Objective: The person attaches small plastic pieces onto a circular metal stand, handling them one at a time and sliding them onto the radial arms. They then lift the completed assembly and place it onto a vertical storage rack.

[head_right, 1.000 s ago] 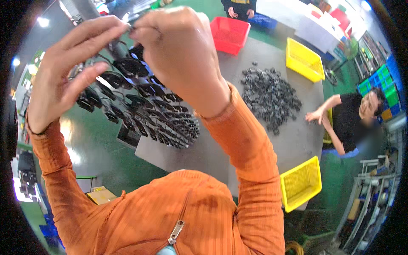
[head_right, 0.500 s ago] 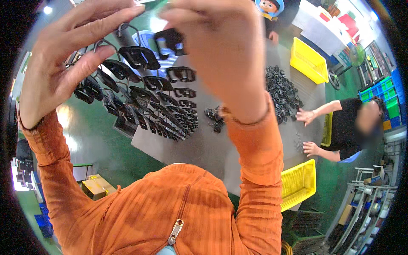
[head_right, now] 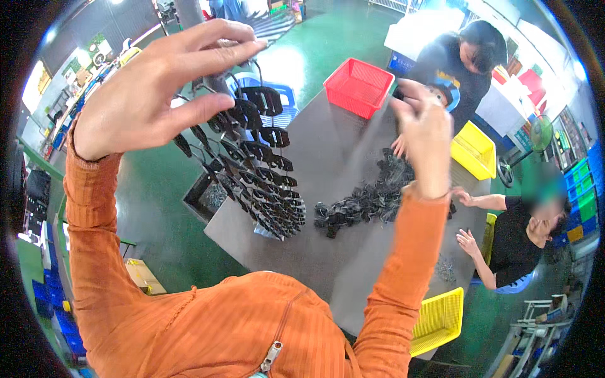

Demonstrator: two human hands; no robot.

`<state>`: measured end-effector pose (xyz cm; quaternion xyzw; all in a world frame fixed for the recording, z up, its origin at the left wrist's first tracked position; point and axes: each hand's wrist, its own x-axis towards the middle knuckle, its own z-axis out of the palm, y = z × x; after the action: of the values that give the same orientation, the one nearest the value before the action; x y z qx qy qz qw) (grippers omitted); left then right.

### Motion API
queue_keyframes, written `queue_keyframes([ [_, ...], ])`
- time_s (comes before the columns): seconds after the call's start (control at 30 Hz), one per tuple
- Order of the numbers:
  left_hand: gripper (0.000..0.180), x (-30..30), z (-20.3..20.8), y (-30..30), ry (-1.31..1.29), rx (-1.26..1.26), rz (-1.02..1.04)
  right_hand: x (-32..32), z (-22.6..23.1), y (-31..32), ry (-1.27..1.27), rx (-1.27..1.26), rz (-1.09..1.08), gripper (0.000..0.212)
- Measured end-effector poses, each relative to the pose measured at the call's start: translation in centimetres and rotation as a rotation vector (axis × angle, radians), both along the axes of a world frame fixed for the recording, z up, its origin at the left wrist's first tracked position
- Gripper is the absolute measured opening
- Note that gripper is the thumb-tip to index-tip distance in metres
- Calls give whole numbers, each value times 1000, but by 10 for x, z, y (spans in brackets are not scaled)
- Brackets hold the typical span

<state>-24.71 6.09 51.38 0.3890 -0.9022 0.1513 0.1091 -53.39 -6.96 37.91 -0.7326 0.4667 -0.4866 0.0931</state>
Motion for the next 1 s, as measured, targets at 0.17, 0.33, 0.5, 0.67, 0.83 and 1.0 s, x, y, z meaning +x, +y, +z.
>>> queue_keyframes([
  [0.17,63,8,5,-1,-14,146,-81,96,35,70,-433,89,665,21],
  [0.33,63,12,-2,5,67,128,-206,102,33,76,-446,74,601,17],
  [0.5,48,7,-10,18,142,156,-214,95,36,93,-367,148,611,16],
  [0.67,49,8,-14,21,93,94,-245,95,37,102,-332,162,585,15],
  [0.83,49,6,-18,22,89,88,-220,94,31,105,-427,97,602,15],
  [1.0,48,12,-22,14,95,46,-201,76,24,96,-447,31,404,12],
])
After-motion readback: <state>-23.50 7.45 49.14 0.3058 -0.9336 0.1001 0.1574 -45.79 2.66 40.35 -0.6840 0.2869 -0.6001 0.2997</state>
